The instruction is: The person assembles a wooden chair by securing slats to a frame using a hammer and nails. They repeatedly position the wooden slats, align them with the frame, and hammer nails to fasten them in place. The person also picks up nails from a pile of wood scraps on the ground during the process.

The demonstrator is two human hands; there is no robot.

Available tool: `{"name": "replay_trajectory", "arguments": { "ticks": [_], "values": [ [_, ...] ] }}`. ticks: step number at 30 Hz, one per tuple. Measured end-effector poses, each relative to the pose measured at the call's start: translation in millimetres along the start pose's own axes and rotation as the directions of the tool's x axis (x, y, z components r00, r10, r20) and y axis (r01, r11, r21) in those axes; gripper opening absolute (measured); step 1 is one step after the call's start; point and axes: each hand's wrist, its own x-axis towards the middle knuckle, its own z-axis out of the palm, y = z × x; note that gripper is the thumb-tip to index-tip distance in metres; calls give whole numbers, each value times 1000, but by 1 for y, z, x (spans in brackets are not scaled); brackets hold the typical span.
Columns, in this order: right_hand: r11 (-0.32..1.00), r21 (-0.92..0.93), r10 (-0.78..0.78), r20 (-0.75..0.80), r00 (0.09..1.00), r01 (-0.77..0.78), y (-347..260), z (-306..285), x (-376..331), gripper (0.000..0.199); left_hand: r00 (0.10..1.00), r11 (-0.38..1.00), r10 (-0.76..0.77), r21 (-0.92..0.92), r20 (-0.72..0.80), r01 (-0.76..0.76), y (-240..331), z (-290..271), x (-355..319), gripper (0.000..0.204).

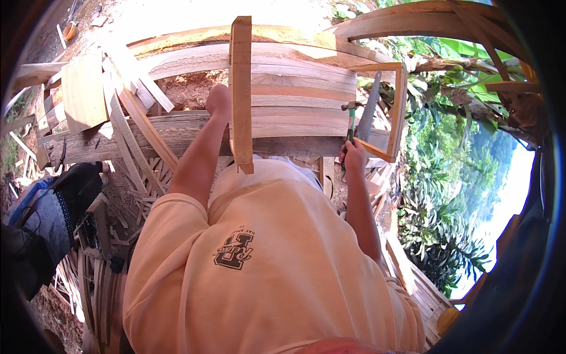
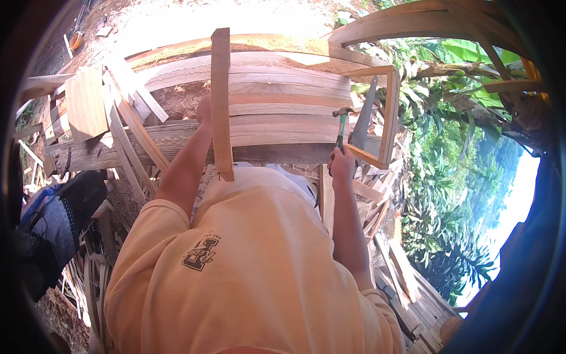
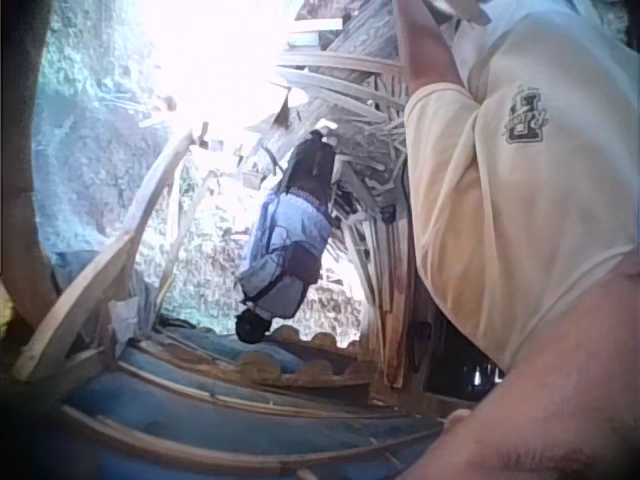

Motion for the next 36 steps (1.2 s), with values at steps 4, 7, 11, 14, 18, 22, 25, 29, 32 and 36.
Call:
{"name": "replay_trajectory", "arguments": {
  "ticks": [4,7,11,14,18,22,25,29,32,36],
  "values": [
    [925,-374,-147,-190,971,67,23,-28,87,24,998,999,40,29,38,-41,33,-20,-25,35],
    [758,-649,-314,-276,908,65,22,-32,120,29,1000,997,-8,-77,-10,7,31,-13,-27,35],
    [620,-781,-335,-173,926,78,19,-26,141,30,1000,986,-16,-166,17,19,-7,21,-5,36],
    [765,-642,-246,-212,946,56,-4,-15,110,29,997,984,-41,-171,61,51,9,1,-17,38],
    [627,-777,-388,-249,888,56,18,-25,124,27,999,983,-36,-181,7,37,31,-11,-30,35],
    [782,-617,-208,-134,969,83,-7,-8,108,32,998,994,-50,-95,-40,46,-1,17,-7,31],
    [729,-679,-280,-174,944,91,-7,-2,108,32,998,992,1,-129,-60,-9,-13,30,3,27],
    [581,-810,-309,-129,942,80,14,-13,118,27,1000,988,-15,-152,-4,14,9,14,-14,22],
    [667,-739,-307,-163,938,90,-5,1,100,26,998,987,-54,-154,-43,47,3,17,-12,25],
    [598,-798,-351,-171,921,80,16,-12,113,27,997,987,-69,-146,-21,65,10,11,-16,25]
  ]
}}
